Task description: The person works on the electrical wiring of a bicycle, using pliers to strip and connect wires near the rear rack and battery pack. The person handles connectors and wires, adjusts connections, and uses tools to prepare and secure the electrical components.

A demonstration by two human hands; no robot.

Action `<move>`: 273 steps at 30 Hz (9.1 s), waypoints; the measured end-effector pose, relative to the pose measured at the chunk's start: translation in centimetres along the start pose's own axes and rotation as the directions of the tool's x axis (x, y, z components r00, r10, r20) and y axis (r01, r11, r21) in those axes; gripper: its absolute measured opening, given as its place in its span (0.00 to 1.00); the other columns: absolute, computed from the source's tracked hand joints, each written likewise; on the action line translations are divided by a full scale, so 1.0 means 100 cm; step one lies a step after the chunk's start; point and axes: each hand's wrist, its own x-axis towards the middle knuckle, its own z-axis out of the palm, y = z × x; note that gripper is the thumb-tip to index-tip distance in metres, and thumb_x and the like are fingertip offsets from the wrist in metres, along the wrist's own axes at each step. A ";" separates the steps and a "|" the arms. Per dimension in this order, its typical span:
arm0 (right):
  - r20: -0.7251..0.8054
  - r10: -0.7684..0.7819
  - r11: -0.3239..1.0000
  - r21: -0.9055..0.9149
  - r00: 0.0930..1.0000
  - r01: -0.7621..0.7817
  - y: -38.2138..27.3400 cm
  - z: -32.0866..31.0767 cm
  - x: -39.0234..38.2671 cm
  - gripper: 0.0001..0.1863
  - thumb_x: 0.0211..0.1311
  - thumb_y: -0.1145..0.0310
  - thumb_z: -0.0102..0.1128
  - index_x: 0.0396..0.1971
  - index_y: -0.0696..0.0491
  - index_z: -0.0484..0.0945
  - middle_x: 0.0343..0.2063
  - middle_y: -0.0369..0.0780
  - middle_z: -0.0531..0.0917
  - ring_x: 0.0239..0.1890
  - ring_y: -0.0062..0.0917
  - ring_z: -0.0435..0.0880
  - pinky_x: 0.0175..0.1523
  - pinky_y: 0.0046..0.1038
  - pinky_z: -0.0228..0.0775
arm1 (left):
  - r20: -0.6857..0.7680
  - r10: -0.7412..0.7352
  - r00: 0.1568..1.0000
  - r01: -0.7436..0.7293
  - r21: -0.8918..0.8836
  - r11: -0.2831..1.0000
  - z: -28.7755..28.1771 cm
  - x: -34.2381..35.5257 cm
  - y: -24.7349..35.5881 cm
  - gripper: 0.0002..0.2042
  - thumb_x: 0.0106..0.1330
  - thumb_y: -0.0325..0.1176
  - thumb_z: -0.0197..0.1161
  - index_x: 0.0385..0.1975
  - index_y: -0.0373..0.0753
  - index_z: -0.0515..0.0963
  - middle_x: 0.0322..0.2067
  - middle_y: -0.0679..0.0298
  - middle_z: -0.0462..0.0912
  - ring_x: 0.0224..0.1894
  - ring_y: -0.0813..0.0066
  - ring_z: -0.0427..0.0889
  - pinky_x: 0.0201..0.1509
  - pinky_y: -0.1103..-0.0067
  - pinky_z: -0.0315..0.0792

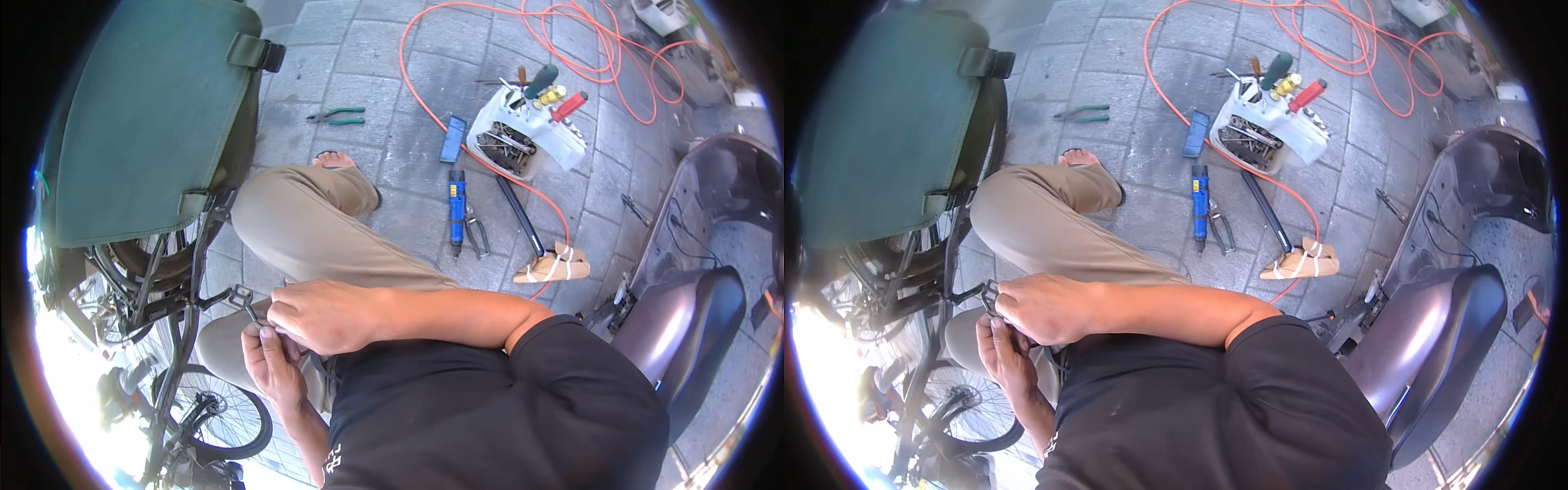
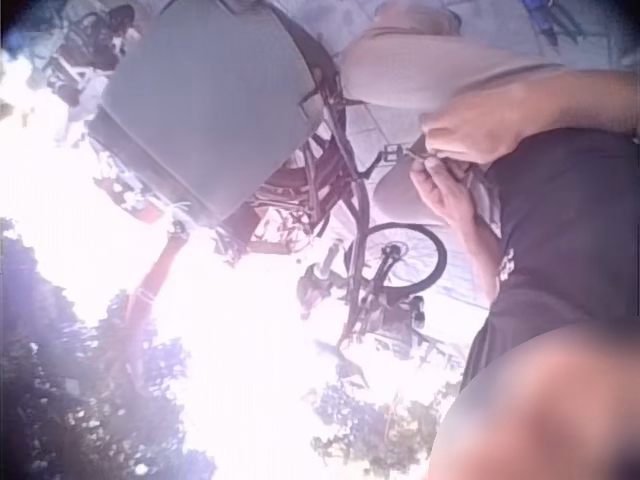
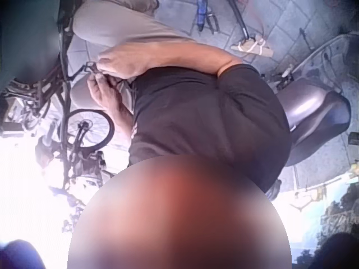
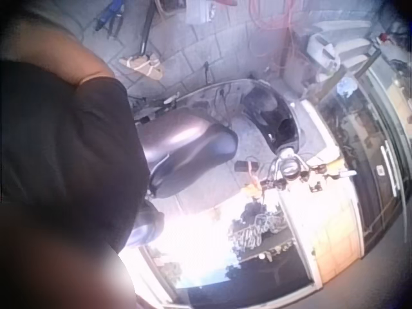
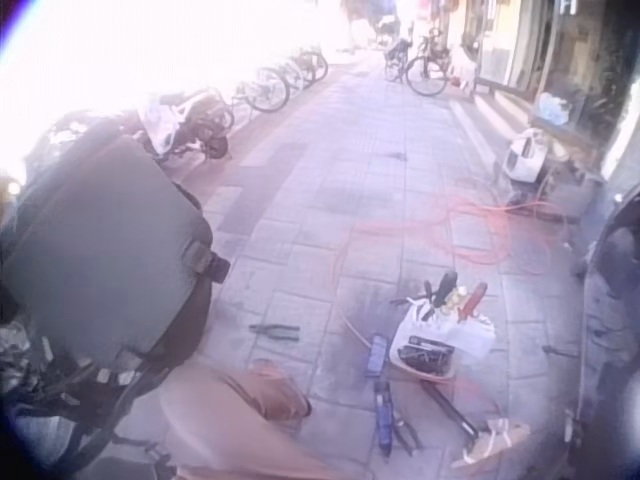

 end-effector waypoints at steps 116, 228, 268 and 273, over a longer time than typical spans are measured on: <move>0.660 -0.235 0.704 -0.390 0.713 0.593 -0.034 0.078 0.101 0.23 0.45 0.76 0.78 0.42 0.55 0.76 0.56 0.48 0.77 0.54 0.47 0.83 0.56 0.47 0.77 | -0.363 -0.009 0.932 -0.256 -0.676 0.690 -0.095 -0.060 -0.019 0.10 0.86 0.36 0.58 0.51 0.34 0.78 0.38 0.55 0.90 0.26 0.85 0.78 0.25 0.86 0.67; 0.642 0.699 0.674 -0.444 0.315 -0.590 -0.147 0.070 0.084 0.22 0.75 0.54 0.68 0.34 0.58 0.74 0.21 0.38 0.82 0.25 0.22 0.82 0.32 0.33 0.75 | -0.164 0.828 0.536 -0.433 0.789 0.436 -0.122 -0.057 -0.041 0.13 0.64 0.19 0.73 0.47 0.35 0.81 0.39 0.57 0.84 0.31 0.61 0.86 0.28 0.70 0.80; 0.488 -0.014 0.998 0.059 0.873 -0.017 -0.050 0.089 0.019 0.41 0.62 0.70 0.72 0.75 0.57 0.65 0.54 0.48 0.77 0.57 0.40 0.82 0.62 0.38 0.75 | -0.044 -0.147 0.988 0.044 -0.835 0.548 -0.071 -0.085 -0.030 0.12 0.88 0.37 0.48 0.44 0.39 0.75 0.26 0.68 0.73 0.16 0.82 0.67 0.17 0.83 0.61; 0.515 0.186 0.978 -0.016 0.837 -0.208 -0.080 0.082 0.046 0.27 0.75 0.58 0.70 0.66 0.57 0.77 0.51 0.47 0.81 0.53 0.39 0.85 0.60 0.37 0.77 | -0.068 -0.229 0.971 0.082 -0.804 0.590 -0.062 -0.084 -0.031 0.12 0.87 0.39 0.51 0.50 0.38 0.77 0.27 0.69 0.75 0.16 0.84 0.69 0.16 0.85 0.64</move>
